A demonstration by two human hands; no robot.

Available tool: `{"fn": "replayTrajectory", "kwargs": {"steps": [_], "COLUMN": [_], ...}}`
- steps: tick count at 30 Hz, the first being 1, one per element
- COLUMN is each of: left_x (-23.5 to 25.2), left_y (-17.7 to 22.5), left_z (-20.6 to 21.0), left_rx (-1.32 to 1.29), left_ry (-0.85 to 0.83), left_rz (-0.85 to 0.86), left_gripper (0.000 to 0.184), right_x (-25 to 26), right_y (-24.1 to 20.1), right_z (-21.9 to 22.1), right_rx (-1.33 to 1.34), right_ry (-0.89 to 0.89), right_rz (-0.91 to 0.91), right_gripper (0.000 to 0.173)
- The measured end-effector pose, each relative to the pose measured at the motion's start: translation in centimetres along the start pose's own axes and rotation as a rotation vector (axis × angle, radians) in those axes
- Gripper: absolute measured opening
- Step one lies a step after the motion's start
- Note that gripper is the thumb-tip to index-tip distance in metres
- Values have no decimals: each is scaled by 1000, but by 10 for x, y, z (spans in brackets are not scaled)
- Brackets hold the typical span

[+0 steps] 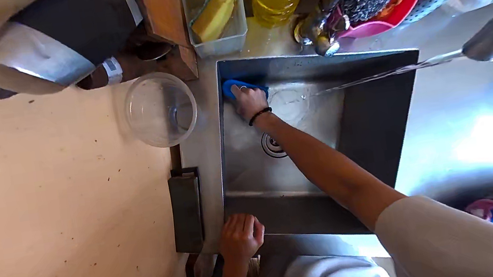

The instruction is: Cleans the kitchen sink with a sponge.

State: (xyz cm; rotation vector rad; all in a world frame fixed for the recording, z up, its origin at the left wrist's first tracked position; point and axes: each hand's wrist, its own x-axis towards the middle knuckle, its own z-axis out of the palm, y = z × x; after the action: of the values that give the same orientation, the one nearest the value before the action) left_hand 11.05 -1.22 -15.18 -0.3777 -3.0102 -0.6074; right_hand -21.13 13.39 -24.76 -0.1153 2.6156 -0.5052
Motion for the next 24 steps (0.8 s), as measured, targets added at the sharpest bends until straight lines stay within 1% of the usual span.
{"fn": "replayTrajectory", "kwargs": {"steps": [1,2,4,6,7,10,11,13,15,16,17,19,21,23,24], "left_x": [-1,-1,-2,0,0,0,0,0,-1,0,-2,-5,1,-3,-3], "left_y": [1,0,-1,2,3,3,2,2,3,1,1,4,0,3,2], "left_z": [-1,0,-1,2,1,-2,-2,-1,0,2,2,-1,1,0,1], "left_rx": [1,2,1,-8,-10,-25,-27,-37,-43,-41,-43,-51,-44,-48,-51], "left_ry": [1,5,14,25,23,24,27,33,40,42,39,31,37,35,43], "left_rz": [-3,-5,-5,-11,-19,-40,-41,-41,-39,-37,-34,-44,-50,-52,-45], "left_gripper": [26,25,25,24,23,23,23,23,23,23,23,23,23,23,23], "right_x": [-4,-7,-7,-3,-6,-32,-40,-36,-14,-4,-1,-27,-37,-38,-31], "right_y": [-8,-15,-17,-3,7,48,58,47,19,12,15,45,65,59,48], "right_z": [-9,-19,-26,-19,-17,-25,-25,-21,-2,6,14,20,5,5,8], "right_rx": [3,-15,-103,-147,-139,-87,-99,-109,-116,-123,-126,-109,-98,-100,-100], "right_ry": [-61,-89,-73,-60,-55,-27,-11,41,86,121,173,243,264,238,255], "right_rz": [60,83,3,-54,-35,126,148,97,-29,-80,-101,-34,80,97,51], "right_gripper": [41,41,38,37,37,39,38,36,34,32,30,30,33,33,31]}}
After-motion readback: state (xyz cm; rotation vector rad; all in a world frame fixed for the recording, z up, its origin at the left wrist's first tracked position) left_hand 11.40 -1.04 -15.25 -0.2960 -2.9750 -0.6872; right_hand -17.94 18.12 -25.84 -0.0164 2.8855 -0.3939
